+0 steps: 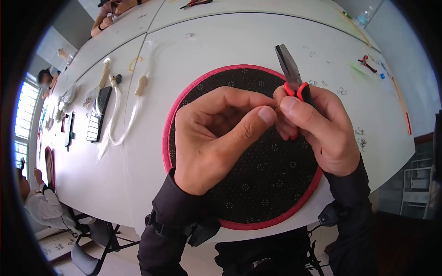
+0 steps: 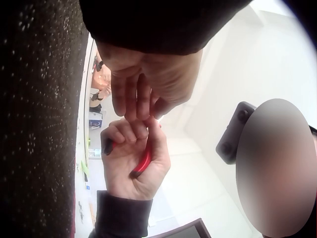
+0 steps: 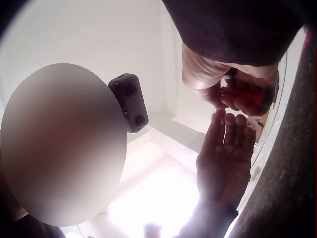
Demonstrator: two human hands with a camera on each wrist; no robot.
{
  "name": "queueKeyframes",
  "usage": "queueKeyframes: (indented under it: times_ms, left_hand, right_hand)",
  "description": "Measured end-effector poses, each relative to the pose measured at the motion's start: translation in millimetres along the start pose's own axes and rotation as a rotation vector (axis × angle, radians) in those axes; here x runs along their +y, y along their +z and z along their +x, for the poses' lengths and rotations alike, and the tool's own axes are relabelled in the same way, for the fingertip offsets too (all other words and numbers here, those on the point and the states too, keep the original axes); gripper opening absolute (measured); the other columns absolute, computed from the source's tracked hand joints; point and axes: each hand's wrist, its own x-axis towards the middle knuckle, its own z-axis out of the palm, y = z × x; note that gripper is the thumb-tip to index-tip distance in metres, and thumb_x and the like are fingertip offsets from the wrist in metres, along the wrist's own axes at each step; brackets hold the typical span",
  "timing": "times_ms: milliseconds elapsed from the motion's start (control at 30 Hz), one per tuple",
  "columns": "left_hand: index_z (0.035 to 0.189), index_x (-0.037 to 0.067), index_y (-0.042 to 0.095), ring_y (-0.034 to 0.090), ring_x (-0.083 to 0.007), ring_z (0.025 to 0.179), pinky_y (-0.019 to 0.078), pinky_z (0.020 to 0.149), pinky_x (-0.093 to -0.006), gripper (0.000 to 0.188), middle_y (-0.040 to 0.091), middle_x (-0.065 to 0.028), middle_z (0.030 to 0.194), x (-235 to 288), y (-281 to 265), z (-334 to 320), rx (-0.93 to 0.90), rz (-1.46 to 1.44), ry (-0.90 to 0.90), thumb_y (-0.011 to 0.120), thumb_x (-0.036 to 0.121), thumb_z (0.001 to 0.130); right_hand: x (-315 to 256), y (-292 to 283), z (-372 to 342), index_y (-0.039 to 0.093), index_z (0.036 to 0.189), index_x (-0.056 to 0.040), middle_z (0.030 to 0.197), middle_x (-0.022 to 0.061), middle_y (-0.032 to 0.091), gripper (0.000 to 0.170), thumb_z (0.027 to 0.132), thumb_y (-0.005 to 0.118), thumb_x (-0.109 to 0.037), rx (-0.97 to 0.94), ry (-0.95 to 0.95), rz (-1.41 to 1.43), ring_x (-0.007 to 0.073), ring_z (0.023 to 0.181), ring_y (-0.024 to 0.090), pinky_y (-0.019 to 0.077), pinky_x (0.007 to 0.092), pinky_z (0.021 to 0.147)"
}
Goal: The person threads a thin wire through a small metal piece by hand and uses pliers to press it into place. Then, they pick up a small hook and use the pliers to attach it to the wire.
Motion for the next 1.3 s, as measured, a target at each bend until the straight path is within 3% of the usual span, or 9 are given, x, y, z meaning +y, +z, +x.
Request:
queueKeyframes:
  times_ms: [400,700,800,1067,1300]
  left_hand:
    - [0.106,-0.005,0.068,0.071,-0.0194,0.082,0.0573,0.077,-0.0324,0.021,0.073,-0.0141,0.089,-8.1,-4.5,1.9,-0.023,0.057,0.044,0.069,0.015,0.098]
    - [0.104,-0.005,0.067,0.071,-0.0185,0.08,0.0571,0.076,-0.0316,0.017,0.072,-0.0128,0.086,-4.1,0.9,1.9,-0.028,-0.03,-0.013,0.067,0.011,0.098]
    - [0.104,-0.004,0.068,0.07,-0.0174,0.079,0.057,0.075,-0.0304,0.015,0.072,-0.0122,0.086,-6.1,-3.8,2.1,0.001,0.115,-0.01,0.068,0.01,0.098]
    - [0.104,-0.004,0.068,0.07,-0.0152,0.079,0.0569,0.074,-0.0274,0.014,0.073,-0.011,0.088,-6.0,-3.4,2.5,0.002,0.134,0.016,0.071,0.006,0.095]
    - [0.106,-0.005,0.068,0.07,-0.0141,0.081,0.0574,0.074,-0.0258,0.016,0.073,-0.0109,0.092,-4.5,-0.3,1.8,-0.011,0.122,0.027,0.072,0.005,0.094]
  right_hand:
    - [0.0,1.0,-0.8,0.07,0.097,-0.0015,0.078,-0.0001,0.061,0.027,0.098,0.065,-0.028,0.006,0.033,0.079,0.0072,0.07,0.054,0.0435,0.0235,0.065]
    - [3.4,0.2,1.1,0.068,0.092,-0.0028,0.072,-0.0011,0.058,0.029,0.098,0.064,-0.031,0.027,0.058,0.08,0.0073,0.067,0.053,0.0422,0.024,0.064]
    - [4.1,-1.7,2.1,0.068,0.091,-0.0034,0.07,-0.0015,0.056,0.028,0.097,0.064,-0.031,0.023,0.072,0.086,0.0072,0.066,0.052,0.0414,0.0241,0.063]
    - [2.2,3.7,0.6,0.068,0.09,-0.0038,0.07,-0.0017,0.056,0.027,0.096,0.063,-0.03,0.07,0.098,0.081,0.0069,0.066,0.052,0.0415,0.0239,0.063]
    - [2.2,-2.0,1.9,0.063,0.083,-0.0049,0.071,-0.0008,0.055,0.027,0.097,0.061,-0.027,-0.017,0.143,0.108,0.0079,0.065,0.053,0.0423,0.0245,0.063]
